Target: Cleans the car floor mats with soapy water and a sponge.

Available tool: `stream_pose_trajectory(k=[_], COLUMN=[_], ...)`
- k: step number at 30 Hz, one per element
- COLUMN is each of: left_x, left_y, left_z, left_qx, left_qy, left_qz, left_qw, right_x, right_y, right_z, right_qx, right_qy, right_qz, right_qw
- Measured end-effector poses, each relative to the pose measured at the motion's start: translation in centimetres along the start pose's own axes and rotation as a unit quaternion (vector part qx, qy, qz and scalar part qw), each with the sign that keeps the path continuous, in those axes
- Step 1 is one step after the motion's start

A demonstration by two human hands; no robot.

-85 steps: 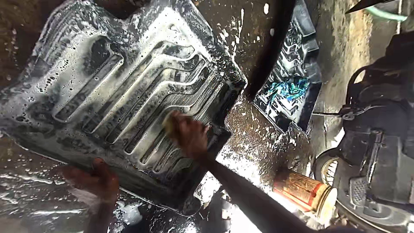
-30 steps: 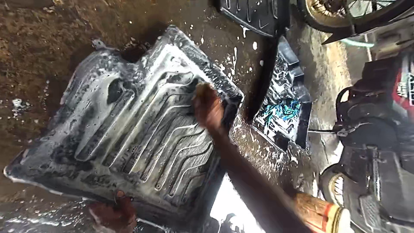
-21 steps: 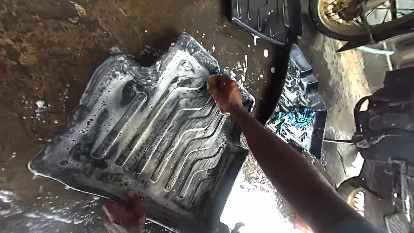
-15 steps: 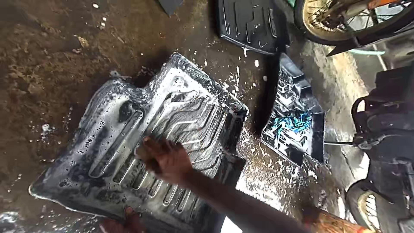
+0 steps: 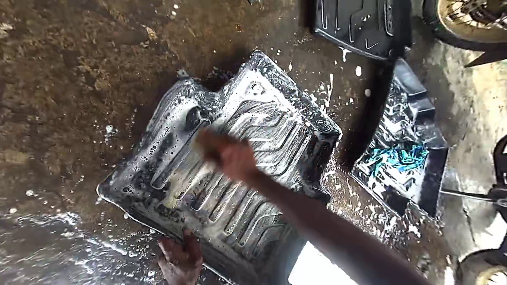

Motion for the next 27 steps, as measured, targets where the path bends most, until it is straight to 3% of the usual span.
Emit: stream_pose_trajectory(k=[2,4,5,7,9,11,14,16,19,21,22,25,27], left_x=[-0.2,-0.1,-0.1,0.0,0.1,0.1,-0.4,-0.4,-0.2,0.0,0.0,-0.5,-0.5], left_y=[0.0,0.0,0.0,0.2,0.6,0.5,0.6,0.3,0.4,0.5,0.7,0.7,0.6], left_z=[0.0,0.0,0.0,-0.3,-0.3,-0.2,0.1,0.4,0.4,0.2,0.2,0.3,0.5], left_qx=[-0.017,-0.031,-0.031,-0.019,-0.012,-0.007,-0.001,-0.001,0.003,0.002,0.005,0.009,-0.003], left_qy=[0.003,0.016,0.020,0.017,0.006,0.006,0.007,0.008,-0.010,-0.009,-0.010,-0.022,-0.027], left_qz=[-0.017,-0.028,-0.028,-0.018,0.002,0.013,0.010,0.017,0.038,0.025,0.026,0.022,0.007], left_qw=[1.000,0.999,0.999,1.000,1.000,1.000,1.000,1.000,0.999,1.000,1.000,0.999,1.000], right_x=[3.0,2.8,1.6,-1.8,-3.6,-2.6,-0.3,-1.5,-4.0,-3.6,-3.0,-0.5,-1.0], right_y=[4.4,4.7,2.6,-3.0,-3.9,0.5,7.6,4.7,-3.4,-2.9,-0.9,5.6,5.1], right_z=[-7.0,-7.0,-3.6,5.3,9.9,8.2,4.0,6.5,13.0,12.2,10.5,3.5,4.2], right_qx=[-0.135,-0.208,-0.187,-0.045,0.079,0.065,-0.086,-0.113,0.012,0.092,0.100,-0.049,-0.105], right_qy=[-0.028,-0.013,-0.004,0.040,0.060,0.026,-0.018,0.006,0.083,0.070,0.035,-0.027,-0.020], right_qz=[-0.010,-0.073,-0.098,-0.097,-0.062,-0.040,-0.047,-0.076,-0.037,-0.005,-0.027,-0.061,-0.098], right_qw=[0.990,0.975,0.978,0.993,0.993,0.997,0.995,0.991,0.996,0.993,0.994,0.997,0.989])
Point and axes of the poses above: each hand's wrist, its own y-axis towards the middle knuckle, its own x-axis out of the back of the hand, z = x × y, the point moved 5 cm from there along y, towards the middle knuckle, and after that the axes turned 1 degree about -z, right-handed, at the moved point
